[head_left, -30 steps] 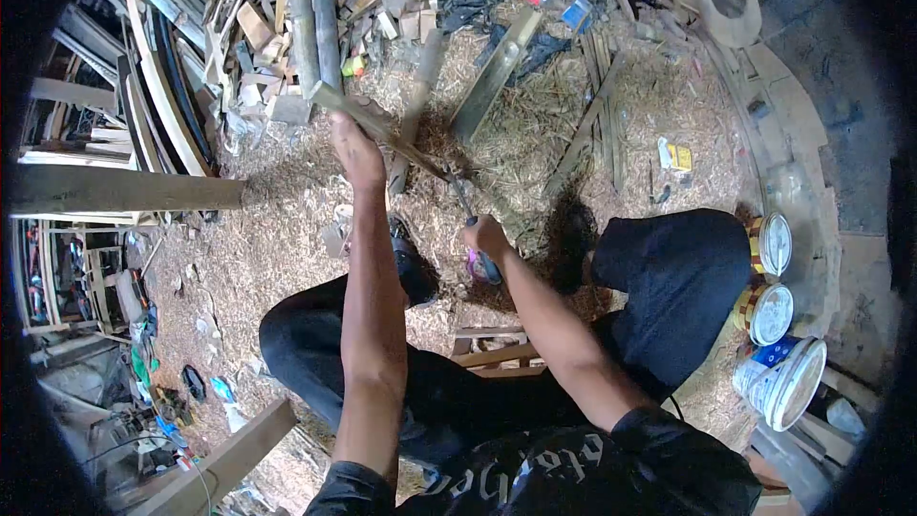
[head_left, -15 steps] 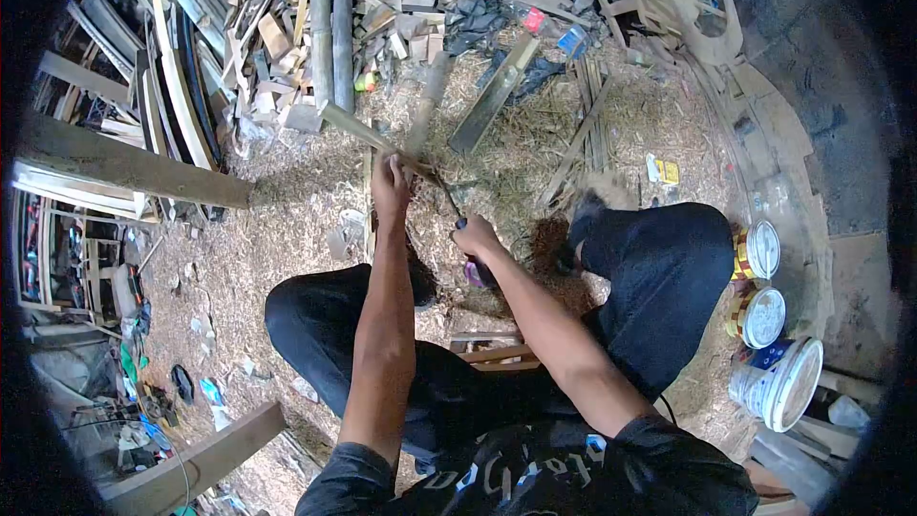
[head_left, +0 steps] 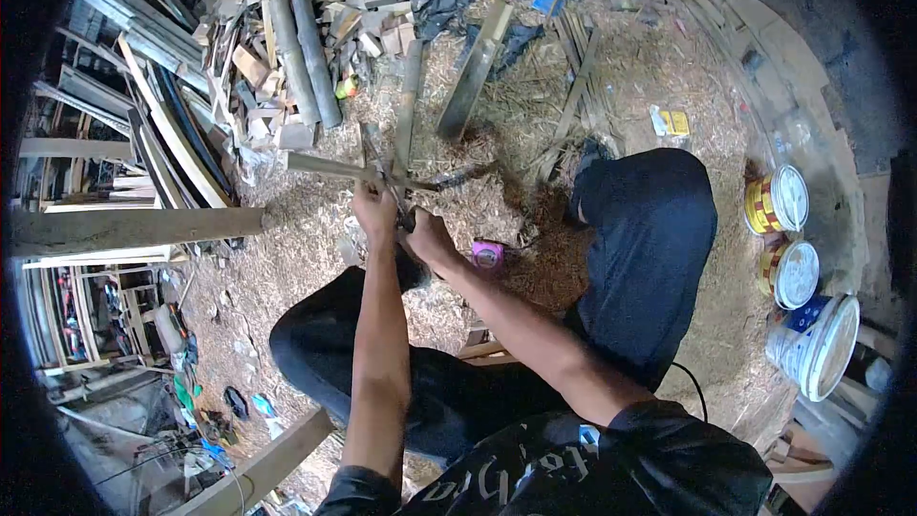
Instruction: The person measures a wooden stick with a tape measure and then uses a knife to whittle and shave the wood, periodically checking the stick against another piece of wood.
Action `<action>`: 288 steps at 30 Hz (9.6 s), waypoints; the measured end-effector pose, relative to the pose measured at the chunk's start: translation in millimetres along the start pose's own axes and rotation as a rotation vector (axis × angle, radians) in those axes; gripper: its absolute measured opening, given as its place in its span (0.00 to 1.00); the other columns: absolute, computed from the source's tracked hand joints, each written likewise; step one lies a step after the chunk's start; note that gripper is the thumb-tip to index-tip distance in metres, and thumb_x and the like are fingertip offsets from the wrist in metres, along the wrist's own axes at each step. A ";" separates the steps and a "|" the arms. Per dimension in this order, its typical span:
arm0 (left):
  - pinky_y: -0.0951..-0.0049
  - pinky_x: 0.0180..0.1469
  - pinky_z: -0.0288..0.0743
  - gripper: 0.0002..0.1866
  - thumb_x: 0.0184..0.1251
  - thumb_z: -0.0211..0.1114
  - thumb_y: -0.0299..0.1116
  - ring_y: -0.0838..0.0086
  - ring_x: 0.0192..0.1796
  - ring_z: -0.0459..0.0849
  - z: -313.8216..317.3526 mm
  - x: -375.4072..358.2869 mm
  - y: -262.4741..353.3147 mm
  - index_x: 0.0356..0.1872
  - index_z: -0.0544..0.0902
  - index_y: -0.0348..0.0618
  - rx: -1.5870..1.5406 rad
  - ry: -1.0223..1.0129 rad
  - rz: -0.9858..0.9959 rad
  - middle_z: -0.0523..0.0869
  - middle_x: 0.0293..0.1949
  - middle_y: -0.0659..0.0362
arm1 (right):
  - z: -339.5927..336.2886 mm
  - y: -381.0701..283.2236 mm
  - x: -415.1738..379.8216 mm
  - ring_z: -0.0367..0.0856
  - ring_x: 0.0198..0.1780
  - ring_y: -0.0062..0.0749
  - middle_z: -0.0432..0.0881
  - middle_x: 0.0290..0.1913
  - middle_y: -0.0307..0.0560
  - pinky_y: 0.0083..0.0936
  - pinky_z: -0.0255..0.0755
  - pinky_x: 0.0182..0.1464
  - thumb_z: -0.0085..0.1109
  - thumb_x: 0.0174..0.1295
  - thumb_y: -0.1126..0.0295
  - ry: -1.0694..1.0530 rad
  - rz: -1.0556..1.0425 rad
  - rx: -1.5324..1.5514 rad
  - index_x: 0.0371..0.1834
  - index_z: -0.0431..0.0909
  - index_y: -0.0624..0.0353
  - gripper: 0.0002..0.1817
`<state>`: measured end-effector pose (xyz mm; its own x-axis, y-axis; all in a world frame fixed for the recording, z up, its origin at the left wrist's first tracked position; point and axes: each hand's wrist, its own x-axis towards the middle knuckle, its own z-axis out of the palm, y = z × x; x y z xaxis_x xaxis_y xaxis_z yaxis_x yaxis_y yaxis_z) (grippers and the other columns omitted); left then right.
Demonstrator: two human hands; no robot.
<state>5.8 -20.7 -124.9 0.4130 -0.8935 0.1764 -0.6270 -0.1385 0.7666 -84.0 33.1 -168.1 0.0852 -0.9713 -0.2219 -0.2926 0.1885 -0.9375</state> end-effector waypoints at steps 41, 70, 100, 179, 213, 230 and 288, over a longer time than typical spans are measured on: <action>0.73 0.22 0.64 0.10 0.64 0.61 0.29 0.79 0.20 0.72 -8.8 14.4 -36.1 0.37 0.78 0.31 -0.004 0.072 -0.076 0.76 0.18 0.56 | 7.7 161.6 11.2 0.78 0.41 0.57 0.79 0.39 0.64 0.44 0.72 0.45 0.57 0.53 0.60 -0.301 0.172 -0.372 0.36 0.76 0.65 0.17; 0.79 0.26 0.66 0.15 0.71 0.57 0.40 0.84 0.24 0.67 -33.0 -3.6 49.0 0.29 0.80 0.39 -0.462 -0.296 -0.304 0.72 0.22 0.67 | -115.5 -18.5 17.2 0.68 0.14 0.19 0.71 0.14 0.35 0.22 0.62 0.17 0.71 0.52 0.51 -0.283 0.112 0.301 0.25 0.76 0.57 0.21; 0.72 0.56 0.75 0.27 0.41 0.65 0.12 0.69 0.54 0.82 -102.8 -96.8 105.4 0.49 0.83 0.42 -0.129 -0.802 0.390 0.83 0.52 0.52 | -72.9 32.2 7.3 0.78 0.32 0.26 0.82 0.32 0.43 0.21 0.69 0.36 0.63 0.58 0.63 -0.122 0.605 0.535 0.46 0.81 0.66 0.19; 0.82 0.35 0.67 0.05 0.68 0.60 0.26 0.86 0.32 0.74 -78.9 21.7 78.6 0.35 0.80 0.36 -0.532 -0.144 0.209 0.80 0.29 0.67 | -66.0 55.5 -8.6 0.78 0.26 0.34 0.78 0.20 0.50 0.36 0.70 0.32 0.63 0.52 0.57 -0.158 0.098 -0.304 0.26 0.76 0.64 0.18; 0.80 0.38 0.73 0.08 0.68 0.61 0.26 0.82 0.34 0.77 -61.5 21.4 70.1 0.40 0.83 0.31 -0.625 0.011 0.114 0.82 0.32 0.63 | -38.7 106.4 -25.5 0.84 0.31 0.47 0.81 0.23 0.57 0.38 0.75 0.36 0.61 0.52 0.53 -0.026 0.311 -0.241 0.23 0.78 0.65 0.21; 0.81 0.38 0.74 0.09 0.69 0.61 0.29 0.83 0.34 0.76 -64.6 26.5 62.8 0.37 0.83 0.32 -0.519 0.133 0.170 0.81 0.31 0.64 | -31.0 20.0 6.6 0.77 0.23 0.38 0.76 0.18 0.50 0.36 0.68 0.29 0.57 0.53 0.54 0.053 -0.008 -0.030 0.24 0.74 0.62 0.19; 0.80 0.35 0.70 0.08 0.69 0.60 0.28 0.85 0.34 0.76 -32.5 -28.0 72.3 0.41 0.82 0.33 -0.640 -0.262 0.094 0.83 0.32 0.64 | -146.6 -172.3 -1.5 0.67 0.13 0.16 0.76 0.21 0.39 0.18 0.63 0.15 0.62 0.61 0.65 -0.186 -0.204 0.734 0.37 0.78 0.64 0.11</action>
<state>-29.6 8.2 -54.3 0.1525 -0.9741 0.1672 -0.1070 0.1519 0.9826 -173.4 -19.1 33.0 0.2468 -0.9690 -0.0063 0.4449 0.1191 -0.8876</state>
